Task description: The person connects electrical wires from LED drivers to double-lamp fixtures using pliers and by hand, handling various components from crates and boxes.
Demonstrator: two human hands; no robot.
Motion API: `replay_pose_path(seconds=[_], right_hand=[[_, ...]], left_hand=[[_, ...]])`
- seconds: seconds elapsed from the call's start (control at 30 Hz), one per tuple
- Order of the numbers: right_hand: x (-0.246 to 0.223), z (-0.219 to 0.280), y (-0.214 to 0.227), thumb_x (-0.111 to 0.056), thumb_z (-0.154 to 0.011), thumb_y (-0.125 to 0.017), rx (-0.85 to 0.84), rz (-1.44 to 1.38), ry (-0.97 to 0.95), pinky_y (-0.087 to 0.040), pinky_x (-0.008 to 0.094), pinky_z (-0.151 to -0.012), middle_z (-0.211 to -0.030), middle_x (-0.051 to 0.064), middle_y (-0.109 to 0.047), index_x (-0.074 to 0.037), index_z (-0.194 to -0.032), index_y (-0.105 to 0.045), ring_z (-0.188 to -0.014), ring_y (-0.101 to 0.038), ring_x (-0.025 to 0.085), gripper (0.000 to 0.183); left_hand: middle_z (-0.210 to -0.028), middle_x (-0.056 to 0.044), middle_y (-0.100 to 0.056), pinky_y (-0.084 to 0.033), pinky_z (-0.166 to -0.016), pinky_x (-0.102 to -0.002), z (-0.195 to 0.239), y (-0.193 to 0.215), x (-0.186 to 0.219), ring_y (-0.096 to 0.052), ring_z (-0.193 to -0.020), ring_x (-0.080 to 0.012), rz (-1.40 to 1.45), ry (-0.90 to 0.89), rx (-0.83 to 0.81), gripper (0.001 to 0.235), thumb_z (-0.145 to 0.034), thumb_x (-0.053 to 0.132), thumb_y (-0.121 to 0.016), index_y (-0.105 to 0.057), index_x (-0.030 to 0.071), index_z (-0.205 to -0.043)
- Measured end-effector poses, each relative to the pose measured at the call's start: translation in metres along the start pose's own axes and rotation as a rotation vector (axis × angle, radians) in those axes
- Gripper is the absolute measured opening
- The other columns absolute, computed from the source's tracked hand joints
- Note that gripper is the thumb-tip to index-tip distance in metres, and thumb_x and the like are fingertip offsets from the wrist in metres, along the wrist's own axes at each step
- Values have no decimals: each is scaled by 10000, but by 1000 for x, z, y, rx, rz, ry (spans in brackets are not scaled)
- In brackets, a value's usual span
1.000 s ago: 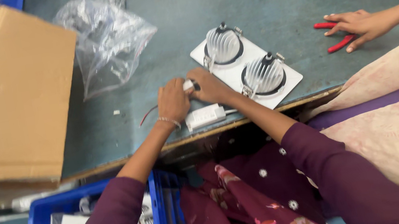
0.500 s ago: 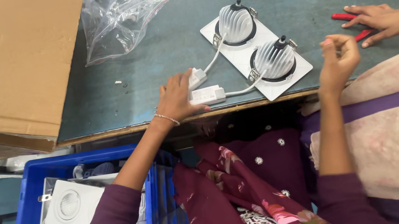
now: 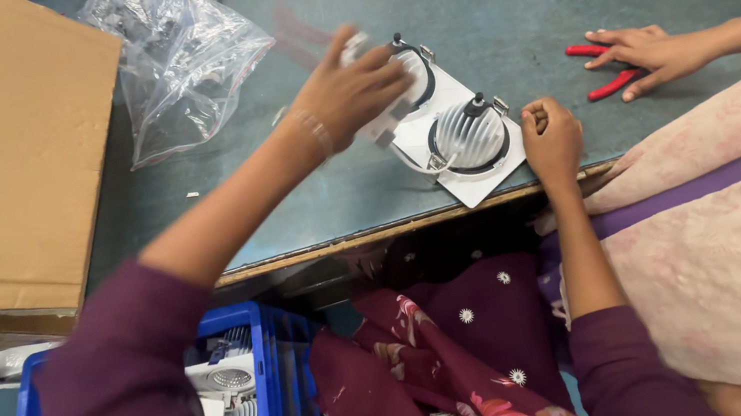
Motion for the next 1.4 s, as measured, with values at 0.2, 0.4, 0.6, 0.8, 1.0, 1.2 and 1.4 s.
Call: replay_pose_path(seconds=[0.2, 0.4, 0.6, 0.8, 1.0, 1.2, 1.4], right_hand=[[1, 0, 1, -126, -931, -715, 7, 12, 16, -493, 424, -743, -832, 95, -706, -54, -953, -703, -724, -649, 268, 77], [-4, 0, 1, -138, -922, -714, 31, 87, 69, -459, 443, -828, -813, 82, -698, -77, -940, -698, -830, -649, 298, 65], [-2, 2, 0, -146, -933, -706, 15, 52, 64, -451, 441, -828, -831, 71, -690, -85, -948, -687, -838, -641, 287, 65], [-5, 3, 1, -142, -931, -702, 14, 61, 66, -444, 439, -834, -830, 59, -688, -91, -944, -686, -851, -639, 279, 55], [-9, 4, 3, -141, -934, -699, 17, 69, 73, -443, 431, -843, -826, 52, -683, -94, -944, -684, -845, -630, 268, 49], [-7, 6, 3, -139, -932, -702, 8, 66, 54, -447, 428, -846, -812, 52, -671, -90, -933, -677, -822, -625, 260, 55], [-10, 3, 3, -129, -934, -710, 26, 76, 101, -443, 431, -845, -800, 49, -669, -89, -938, -681, -842, -628, 270, 49]], left_hand=[[-1194, 143, -633, -122, -1246, -569, -89, -75, 33, -450, -1410, -127, 16, -391, 92, 381, -833, 243, -719, -618, 350, -1184], [-1345, 97, -600, -187, -1212, -491, -107, -96, 33, -438, -1414, -163, 78, -408, 102, 401, -784, 243, -706, -616, 378, -1150], [-1318, -97, -592, -412, -1026, -417, -75, -75, -2, -534, -1260, -264, 318, 244, 184, 383, -950, 136, -695, -582, 186, -1313], [-1157, -119, -620, -520, -894, -434, -3, -73, 17, -624, -1092, -319, 939, 662, 286, 373, -950, 217, -686, -518, 62, -1245], [-1051, -116, -644, -422, -905, -446, 17, -52, 46, -607, -1054, -315, 904, 673, 208, 402, -907, 348, -727, -541, 74, -1135], [-1115, -66, -683, -313, -1088, -477, 19, -68, 55, -633, -1126, -242, 934, 589, 138, 267, -1021, 325, -633, -581, 132, -1198], [-1342, -115, -622, -292, -1078, -509, 33, -64, 55, -501, -1382, -279, 953, 392, 184, 390, -913, 142, -639, -587, 149, -1300]])
Point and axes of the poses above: each hand's wrist, its own z-axis away from the middle knuckle, its own y-axis out of the back of the hand, x = y × z, the point moved 8 cm from there along -z, towards the middle knuckle
